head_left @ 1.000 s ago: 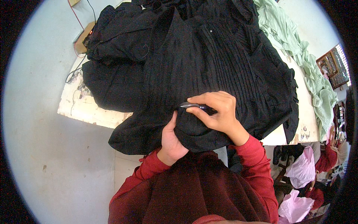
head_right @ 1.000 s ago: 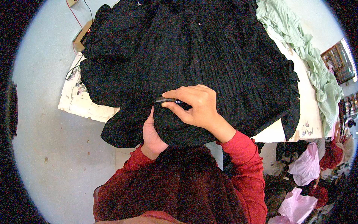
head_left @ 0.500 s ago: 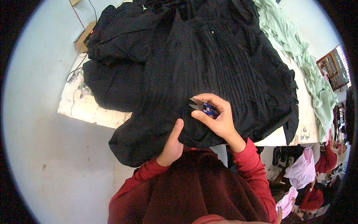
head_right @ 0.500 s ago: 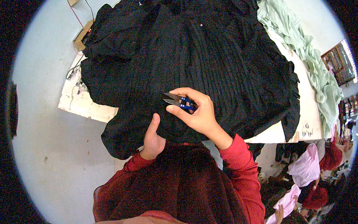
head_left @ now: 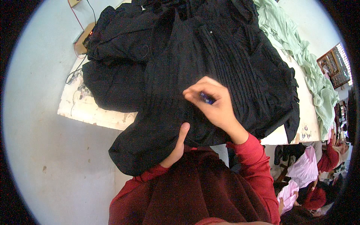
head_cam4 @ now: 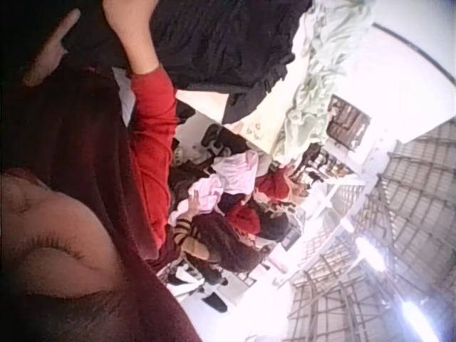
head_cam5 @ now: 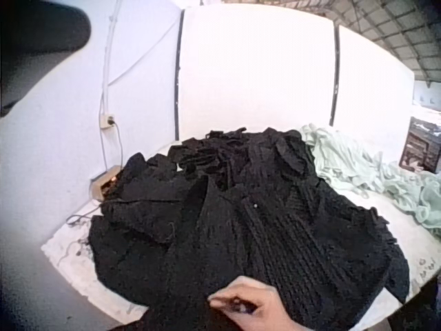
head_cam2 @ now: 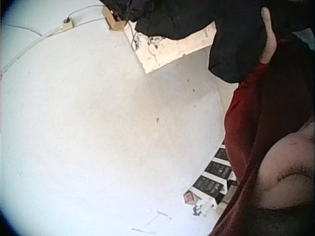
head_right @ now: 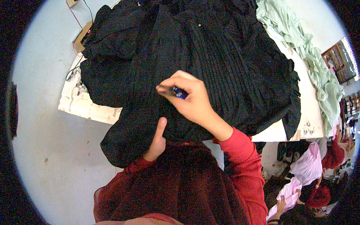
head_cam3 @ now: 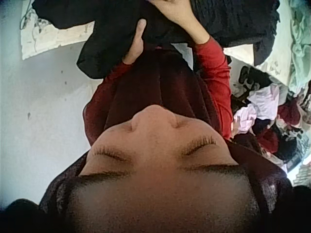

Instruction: The person uses a small blue utility knife to cut a black pleated garment laid on a white table. They repeatedly lift and reposition sections of the fabric to make precise cuts along the pleats.

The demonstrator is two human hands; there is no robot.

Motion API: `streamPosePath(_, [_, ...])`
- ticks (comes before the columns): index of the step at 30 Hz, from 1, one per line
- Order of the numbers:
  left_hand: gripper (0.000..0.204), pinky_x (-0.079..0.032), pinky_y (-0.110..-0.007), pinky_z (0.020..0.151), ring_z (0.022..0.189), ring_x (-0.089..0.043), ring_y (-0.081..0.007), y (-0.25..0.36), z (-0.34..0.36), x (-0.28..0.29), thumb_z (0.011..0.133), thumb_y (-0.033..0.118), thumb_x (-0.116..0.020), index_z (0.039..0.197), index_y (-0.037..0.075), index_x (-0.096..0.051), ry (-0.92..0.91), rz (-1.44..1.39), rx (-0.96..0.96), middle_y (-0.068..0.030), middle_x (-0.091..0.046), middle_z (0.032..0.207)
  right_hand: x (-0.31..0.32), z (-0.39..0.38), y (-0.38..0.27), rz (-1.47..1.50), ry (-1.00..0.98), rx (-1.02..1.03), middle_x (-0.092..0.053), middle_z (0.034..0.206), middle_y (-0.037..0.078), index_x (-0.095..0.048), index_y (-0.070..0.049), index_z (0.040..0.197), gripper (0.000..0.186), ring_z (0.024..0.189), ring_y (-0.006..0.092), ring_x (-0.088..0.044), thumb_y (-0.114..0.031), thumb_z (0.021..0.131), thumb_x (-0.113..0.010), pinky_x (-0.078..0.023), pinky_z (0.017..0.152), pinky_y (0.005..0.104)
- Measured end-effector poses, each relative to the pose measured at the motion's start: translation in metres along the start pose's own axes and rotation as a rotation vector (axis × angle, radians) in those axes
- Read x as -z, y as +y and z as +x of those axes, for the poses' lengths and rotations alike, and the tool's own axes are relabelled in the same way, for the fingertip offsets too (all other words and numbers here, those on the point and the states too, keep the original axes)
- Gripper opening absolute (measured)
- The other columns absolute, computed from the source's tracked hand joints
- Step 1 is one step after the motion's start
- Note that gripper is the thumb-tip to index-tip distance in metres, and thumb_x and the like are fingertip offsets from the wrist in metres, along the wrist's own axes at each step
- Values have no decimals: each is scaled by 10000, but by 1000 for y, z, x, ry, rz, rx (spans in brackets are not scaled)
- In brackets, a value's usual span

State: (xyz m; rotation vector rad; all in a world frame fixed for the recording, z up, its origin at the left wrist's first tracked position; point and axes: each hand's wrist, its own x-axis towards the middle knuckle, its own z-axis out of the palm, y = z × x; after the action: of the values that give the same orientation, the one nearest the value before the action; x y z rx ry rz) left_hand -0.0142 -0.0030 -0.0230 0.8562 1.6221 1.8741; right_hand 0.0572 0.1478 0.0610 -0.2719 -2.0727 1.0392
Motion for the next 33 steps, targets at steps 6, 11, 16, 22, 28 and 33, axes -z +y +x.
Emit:
streamPosePath(6, [465,-333,-381,1060,1212,-472,-260,7,-2,1,952,285,-542,1308,-2,-458,-4,48,-33,-141,-500,1317,19,-23,-14,-145,-35,-286,-669,790,46,-687,-90,1034,339,702,143,-646,-233,742,-781,-498,656,260])
streamPosePath(11, [461,-335,-382,1056,1203,-478,-265,3,-4,-2,943,274,-560,1299,-5,-468,2,-28,7,-145,-507,1308,9,-35,-10,-203,0,-58,-714,840,90,-707,-63,903,209,690,208,-697,-197,752,-762,-525,618,282])
streamPosePath(16, [458,-336,-384,1052,1193,-485,-271,1,-4,-2,935,263,-577,1290,-8,-477,12,-83,34,-149,-514,1299,3,-34,-3,-210,23,20,-712,828,88,-706,-64,896,208,683,216,-694,-201,749,-762,-520,601,289])
streamPosePath(22, [455,-338,-386,1048,1183,-492,-278,8,-3,0,924,249,-599,1280,-12,-489,8,-19,8,-154,-523,1288,4,-34,-5,-217,29,-4,-708,806,84,-705,-64,893,212,653,203,-683,-200,743,-766,-507,581,283])
streamPosePath(28, [452,-341,-388,1044,1172,-499,-285,8,-3,1,914,236,-620,1270,-15,-500,13,-62,39,-159,-531,1278,4,-34,-7,-184,-18,-95,-715,866,105,-701,-21,904,221,728,195,-693,-115,719,-778,-508,635,266])
streamPosePath(33, [455,-340,-389,1043,1168,-502,-288,0,-4,-2,908,225,-632,1269,-19,-501,12,-110,51,-161,-533,1275,4,-34,-5,-201,-3,-46,-714,823,102,-705,-28,885,202,696,198,-691,-120,720,-776,-508,634,268])
